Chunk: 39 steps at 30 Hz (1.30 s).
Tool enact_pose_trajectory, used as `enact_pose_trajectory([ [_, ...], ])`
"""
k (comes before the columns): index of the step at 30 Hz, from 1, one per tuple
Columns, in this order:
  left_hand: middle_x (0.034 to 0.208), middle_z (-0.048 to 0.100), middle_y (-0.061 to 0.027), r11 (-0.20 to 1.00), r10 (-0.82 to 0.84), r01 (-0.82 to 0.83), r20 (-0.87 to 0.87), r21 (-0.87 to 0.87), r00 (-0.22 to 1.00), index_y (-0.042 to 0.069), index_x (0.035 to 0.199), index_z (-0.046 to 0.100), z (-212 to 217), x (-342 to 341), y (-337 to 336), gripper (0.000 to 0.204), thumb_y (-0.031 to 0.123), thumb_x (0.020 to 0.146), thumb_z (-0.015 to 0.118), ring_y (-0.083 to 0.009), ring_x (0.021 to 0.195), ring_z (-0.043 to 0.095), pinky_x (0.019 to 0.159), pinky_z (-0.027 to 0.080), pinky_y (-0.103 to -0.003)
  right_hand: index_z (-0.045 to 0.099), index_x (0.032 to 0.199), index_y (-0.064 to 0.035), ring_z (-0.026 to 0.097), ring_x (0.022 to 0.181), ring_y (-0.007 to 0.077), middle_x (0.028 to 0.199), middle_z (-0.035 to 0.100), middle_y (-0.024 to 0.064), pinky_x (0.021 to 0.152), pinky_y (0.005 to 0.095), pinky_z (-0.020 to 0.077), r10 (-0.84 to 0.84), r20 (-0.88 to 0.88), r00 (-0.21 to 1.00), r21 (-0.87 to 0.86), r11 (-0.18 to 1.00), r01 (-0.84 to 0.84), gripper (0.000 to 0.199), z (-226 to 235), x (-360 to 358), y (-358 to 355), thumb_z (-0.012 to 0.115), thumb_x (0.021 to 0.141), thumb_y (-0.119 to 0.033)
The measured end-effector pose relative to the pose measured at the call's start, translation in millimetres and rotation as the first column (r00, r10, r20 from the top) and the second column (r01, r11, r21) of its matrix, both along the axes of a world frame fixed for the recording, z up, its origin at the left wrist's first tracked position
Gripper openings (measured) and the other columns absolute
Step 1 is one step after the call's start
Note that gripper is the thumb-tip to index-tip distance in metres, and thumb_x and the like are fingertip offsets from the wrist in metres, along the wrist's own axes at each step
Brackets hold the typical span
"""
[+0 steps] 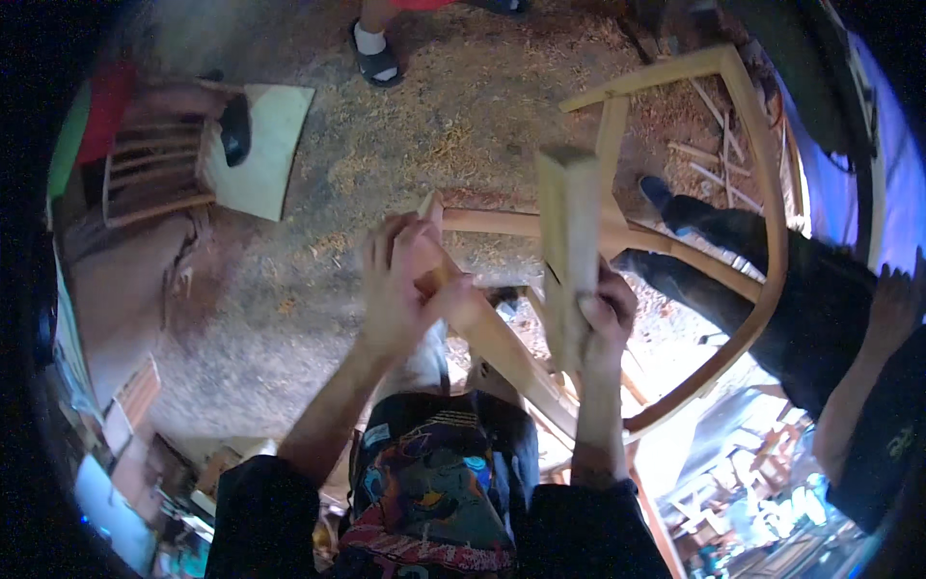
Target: Smoothing and shaping components of a wooden chair frame using a rasp and a hand plane.
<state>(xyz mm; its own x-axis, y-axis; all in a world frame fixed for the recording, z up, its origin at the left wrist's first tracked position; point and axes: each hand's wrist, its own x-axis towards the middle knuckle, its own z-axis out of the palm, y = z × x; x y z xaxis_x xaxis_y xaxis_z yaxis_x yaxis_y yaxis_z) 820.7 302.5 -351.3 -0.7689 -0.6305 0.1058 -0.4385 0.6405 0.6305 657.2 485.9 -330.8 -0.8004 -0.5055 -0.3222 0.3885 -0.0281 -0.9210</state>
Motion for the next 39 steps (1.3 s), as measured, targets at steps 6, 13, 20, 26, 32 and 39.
enact_pose_trajectory([
  [6,0.102,0.059,-0.0066,0.754,-0.619,0.653,0.257,-0.066,0.742,0.011,0.096,0.062,20.9,-8.6,-60.7,0.023,0.031,0.085,0.059,-0.0294,0.097,0.057,0.085,0.046,-0.044,0.059,0.074,-0.0007,0.055,0.098,0.0291,0.106,0.06,0.0195,0.09,0.0431,0.0415,-0.117,0.062,0.991,0.117,0.987,0.109,0.025,21.7,44.1,154.2,0.07,0.068,-0.023],
  [13,0.095,0.063,-0.0168,0.95,-0.157,0.262,0.462,-0.172,0.873,0.0,0.094,0.062,63.3,-28.6,-104.9,0.033,0.026,0.097,0.043,-0.0364,0.092,0.06,0.081,0.048,-0.041,0.059,0.075,-0.0035,0.053,0.105,0.0315,0.109,0.059,0.022,0.089,0.0419,0.0406,-0.173,0.216,0.961,-0.124,0.971,0.202,0.036,30.4,86.8,248.1,0.077,0.069,-0.034],
  [20,0.098,0.059,-0.0109,0.703,-0.467,0.663,0.536,-0.258,0.704,0.005,0.089,0.061,26.9,-34.1,6.8,0.026,0.028,0.09,0.05,-0.0283,0.106,0.052,0.106,0.02,-0.058,0.055,0.074,-0.004,0.054,0.089,0.0227,0.093,0.06,0.0137,0.08,0.0362,0.0422,-0.271,0.211,0.939,-0.003,0.96,0.278,0.037,26.4,93.6,313.1,0.076,0.069,-0.034],
  [26,0.109,0.054,-0.018,0.795,-0.534,0.6,0.369,-0.086,0.761,0.003,0.1,0.058,31.6,-15.4,152.1,0.036,0.036,0.088,0.051,-0.0379,0.112,0.045,0.108,0.015,-0.061,0.053,0.074,-0.0059,0.054,0.074,0.0159,0.081,0.06,0.006,0.07,0.0298,0.043,-0.348,0.201,0.916,0.022,0.936,0.351,0.033,40.0,91.9,330.0,0.069,0.072,-0.035],
  [32,0.132,0.045,-0.0184,0.768,-0.626,0.64,0.211,-0.003,0.751,0.002,0.127,0.048,13.4,63.9,232.6,0.061,0.039,0.081,0.062,-0.0381,0.123,0.039,0.103,0.026,-0.057,0.047,0.119,0.0006,0.064,0.081,0.0254,0.099,0.061,0.0173,0.069,0.0343,0.0559,-0.181,0.235,0.955,-0.001,0.982,0.187,0.07,70.6,76.5,304.9,0.061,0.076,-0.053],
  [39,0.099,0.066,-0.0185,0.854,0.469,-0.521,0.445,-0.007,0.763,0.001,0.117,0.057,38.5,272.8,95.7,0.049,0.04,0.088,0.057,-0.029,0.089,0.065,0.078,0.05,-0.037,0.029,0.137,0.004,0.06,0.096,0.0302,0.125,0.049,0.021,0.078,0.0421,0.0589,0.264,0.484,0.834,-0.549,0.834,0.055,0.086,118.3,54.8,267.4,0.065,0.079,-0.048],
])
